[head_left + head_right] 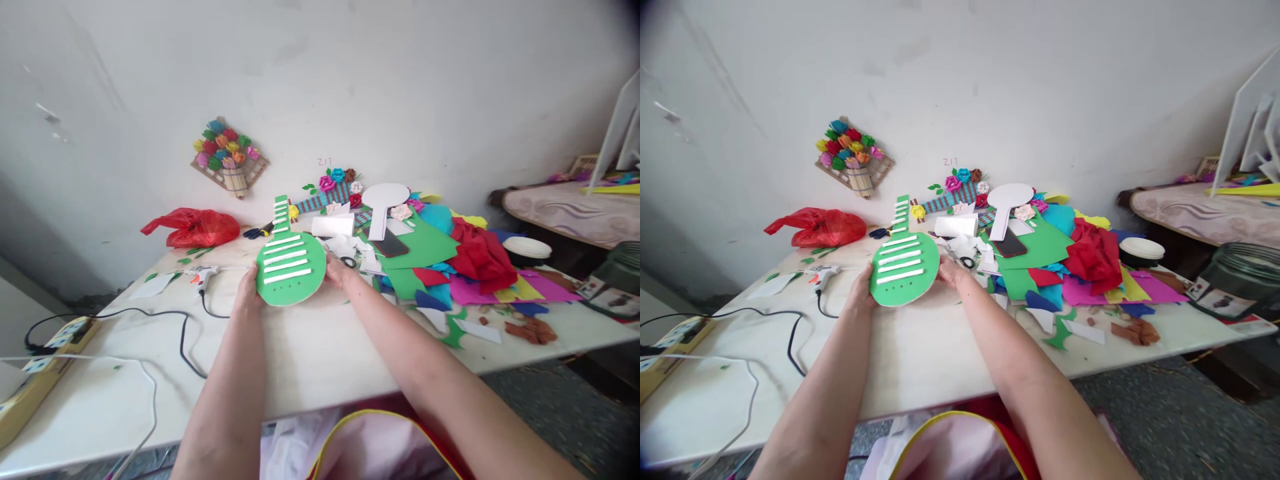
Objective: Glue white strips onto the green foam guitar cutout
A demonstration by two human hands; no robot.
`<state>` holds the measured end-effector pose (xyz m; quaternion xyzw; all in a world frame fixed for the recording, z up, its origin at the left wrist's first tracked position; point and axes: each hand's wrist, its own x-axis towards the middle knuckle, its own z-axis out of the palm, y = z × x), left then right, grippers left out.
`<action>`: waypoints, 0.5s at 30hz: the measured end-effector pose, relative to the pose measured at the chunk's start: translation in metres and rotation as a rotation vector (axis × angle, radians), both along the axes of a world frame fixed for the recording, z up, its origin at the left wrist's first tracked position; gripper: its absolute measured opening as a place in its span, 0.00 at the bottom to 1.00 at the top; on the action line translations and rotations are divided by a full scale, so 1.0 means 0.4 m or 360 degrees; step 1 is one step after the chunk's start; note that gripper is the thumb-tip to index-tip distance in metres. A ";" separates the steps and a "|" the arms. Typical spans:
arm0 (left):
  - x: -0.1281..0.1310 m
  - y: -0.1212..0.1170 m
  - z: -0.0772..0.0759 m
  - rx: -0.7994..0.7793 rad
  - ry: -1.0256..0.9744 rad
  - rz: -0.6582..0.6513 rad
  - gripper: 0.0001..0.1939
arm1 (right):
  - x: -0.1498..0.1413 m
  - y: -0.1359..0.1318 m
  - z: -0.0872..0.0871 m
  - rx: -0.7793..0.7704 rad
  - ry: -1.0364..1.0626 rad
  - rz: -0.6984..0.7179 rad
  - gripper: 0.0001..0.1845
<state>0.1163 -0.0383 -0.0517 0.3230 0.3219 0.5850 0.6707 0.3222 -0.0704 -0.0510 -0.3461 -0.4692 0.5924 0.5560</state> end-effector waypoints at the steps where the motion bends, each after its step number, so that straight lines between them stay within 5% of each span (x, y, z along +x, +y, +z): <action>1: 0.000 0.001 0.000 -0.0004 0.0007 0.0024 0.20 | -0.009 0.000 -0.003 -0.0043 -0.0064 -0.0007 0.08; 4: -0.002 0.003 0.000 0.0018 0.0007 0.0129 0.17 | -0.028 0.007 -0.012 -0.0155 -0.0262 -0.0083 0.01; 10: -0.022 0.010 0.002 -0.0024 0.0172 0.0534 0.07 | -0.006 0.022 -0.010 -0.0150 -0.0268 -0.0500 0.07; 15: -0.030 0.016 -0.010 0.0024 0.0435 0.0451 0.06 | 0.014 0.027 -0.010 -0.0141 -0.0227 -0.0864 0.07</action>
